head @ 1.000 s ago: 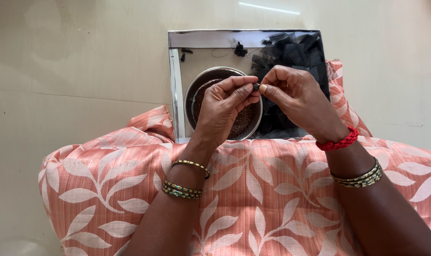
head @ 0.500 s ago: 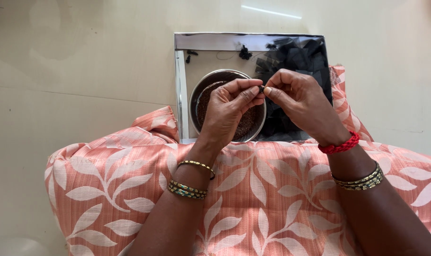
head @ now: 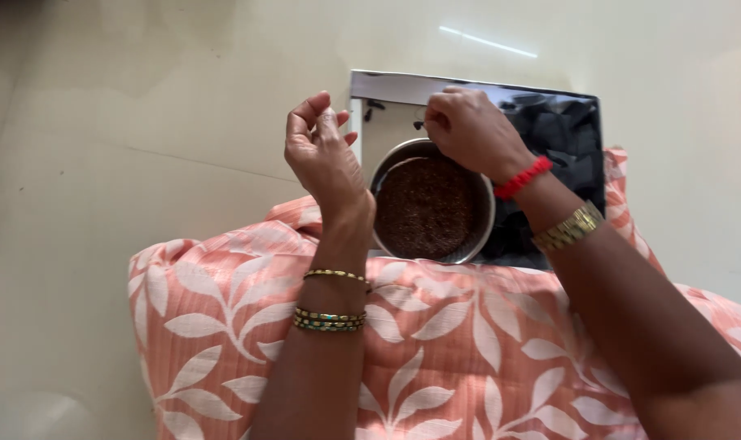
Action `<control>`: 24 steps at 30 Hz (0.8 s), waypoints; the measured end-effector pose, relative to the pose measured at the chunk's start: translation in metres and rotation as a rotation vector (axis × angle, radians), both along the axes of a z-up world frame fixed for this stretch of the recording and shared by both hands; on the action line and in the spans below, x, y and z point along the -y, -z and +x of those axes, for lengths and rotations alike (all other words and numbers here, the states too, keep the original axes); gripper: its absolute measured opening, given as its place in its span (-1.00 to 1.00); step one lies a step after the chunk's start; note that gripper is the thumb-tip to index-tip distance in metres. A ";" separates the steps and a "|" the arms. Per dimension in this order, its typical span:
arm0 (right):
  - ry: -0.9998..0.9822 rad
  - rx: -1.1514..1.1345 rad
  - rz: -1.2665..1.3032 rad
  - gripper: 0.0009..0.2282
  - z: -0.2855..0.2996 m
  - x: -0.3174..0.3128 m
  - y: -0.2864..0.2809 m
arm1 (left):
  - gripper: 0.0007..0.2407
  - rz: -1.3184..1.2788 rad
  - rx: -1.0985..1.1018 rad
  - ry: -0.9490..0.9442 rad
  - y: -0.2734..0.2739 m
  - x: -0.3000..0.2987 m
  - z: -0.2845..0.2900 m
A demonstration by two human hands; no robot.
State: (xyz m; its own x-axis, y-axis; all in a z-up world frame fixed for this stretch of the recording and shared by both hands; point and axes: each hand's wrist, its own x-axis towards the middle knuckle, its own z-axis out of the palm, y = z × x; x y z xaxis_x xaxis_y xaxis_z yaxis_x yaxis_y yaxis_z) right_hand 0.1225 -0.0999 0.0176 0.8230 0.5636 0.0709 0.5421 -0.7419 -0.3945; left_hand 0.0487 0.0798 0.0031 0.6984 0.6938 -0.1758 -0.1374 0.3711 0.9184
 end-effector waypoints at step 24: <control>0.031 -0.037 -0.128 -0.89 -0.038 0.070 -0.045 | -0.87 -0.098 0.040 0.007 -0.018 0.001 0.001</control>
